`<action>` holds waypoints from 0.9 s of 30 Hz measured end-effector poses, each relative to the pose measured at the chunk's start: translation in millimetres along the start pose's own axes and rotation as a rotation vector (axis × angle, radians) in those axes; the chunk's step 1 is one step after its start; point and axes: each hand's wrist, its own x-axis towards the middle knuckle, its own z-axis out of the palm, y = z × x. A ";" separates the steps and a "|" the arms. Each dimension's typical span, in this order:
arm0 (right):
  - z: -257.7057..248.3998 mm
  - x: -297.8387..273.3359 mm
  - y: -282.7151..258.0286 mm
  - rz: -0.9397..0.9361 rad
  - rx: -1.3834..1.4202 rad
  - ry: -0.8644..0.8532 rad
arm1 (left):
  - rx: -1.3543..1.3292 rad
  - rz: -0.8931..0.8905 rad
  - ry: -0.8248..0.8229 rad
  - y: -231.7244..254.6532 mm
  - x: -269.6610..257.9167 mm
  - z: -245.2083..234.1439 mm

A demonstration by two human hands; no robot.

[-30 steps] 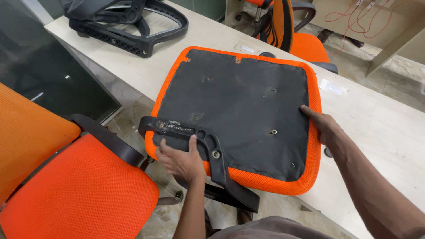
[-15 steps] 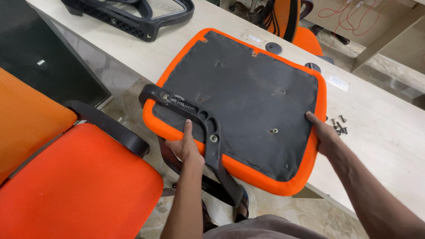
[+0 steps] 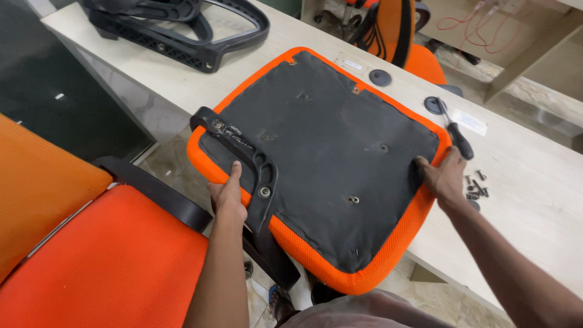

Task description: The person uses a screwdriver to attach a black plastic armrest bracket to the underside of an orange office chair seat. They insert a screw and tighten it, then reposition the seat and place a second bracket on the opposite side.

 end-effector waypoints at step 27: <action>269.8 -253.7 -302.6 -0.995 0.006 -0.770 | 0.289 0.600 0.517 -3.8 132.8 -255.3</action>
